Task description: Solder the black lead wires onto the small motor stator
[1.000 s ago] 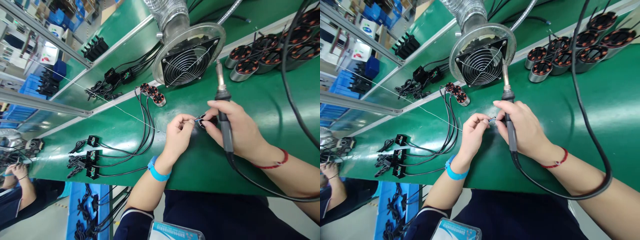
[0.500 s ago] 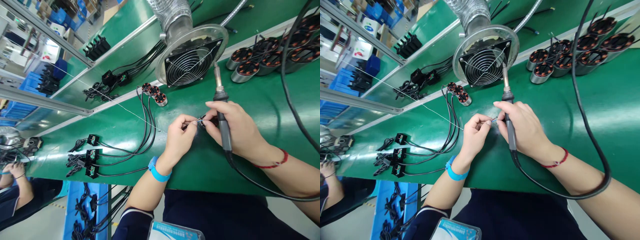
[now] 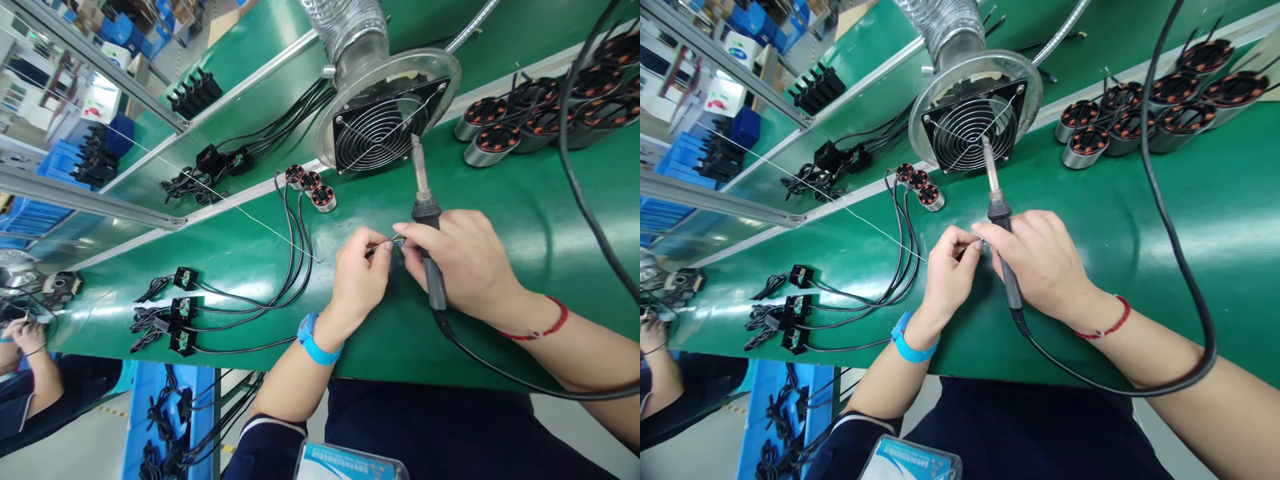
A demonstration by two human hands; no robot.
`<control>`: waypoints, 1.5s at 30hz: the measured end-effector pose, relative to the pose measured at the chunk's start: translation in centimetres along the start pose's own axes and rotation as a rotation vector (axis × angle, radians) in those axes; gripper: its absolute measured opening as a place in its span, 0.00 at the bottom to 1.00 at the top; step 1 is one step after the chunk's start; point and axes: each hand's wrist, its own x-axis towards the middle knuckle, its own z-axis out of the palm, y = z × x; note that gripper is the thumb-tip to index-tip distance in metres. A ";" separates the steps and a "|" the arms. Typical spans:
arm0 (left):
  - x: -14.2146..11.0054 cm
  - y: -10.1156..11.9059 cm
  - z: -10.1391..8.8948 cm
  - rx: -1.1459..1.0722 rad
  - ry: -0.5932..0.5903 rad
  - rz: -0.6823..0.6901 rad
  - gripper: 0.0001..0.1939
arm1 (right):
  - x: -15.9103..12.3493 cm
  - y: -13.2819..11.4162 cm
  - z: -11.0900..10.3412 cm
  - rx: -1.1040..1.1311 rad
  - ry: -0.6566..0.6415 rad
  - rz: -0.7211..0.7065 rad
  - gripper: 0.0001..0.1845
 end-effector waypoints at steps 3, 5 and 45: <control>0.1 0.0 0.0 -0.098 0.003 -0.075 0.06 | 0.0 -0.2 0.2 0.128 -0.016 0.074 0.17; 0.4 0.0 0.0 -0.194 -0.010 -0.176 0.06 | -0.2 -0.3 0.3 0.210 -0.012 0.090 0.19; 1.4 0.8 -0.6 -0.173 -0.107 -0.379 0.09 | -0.7 0.7 0.3 0.503 -0.141 0.443 0.23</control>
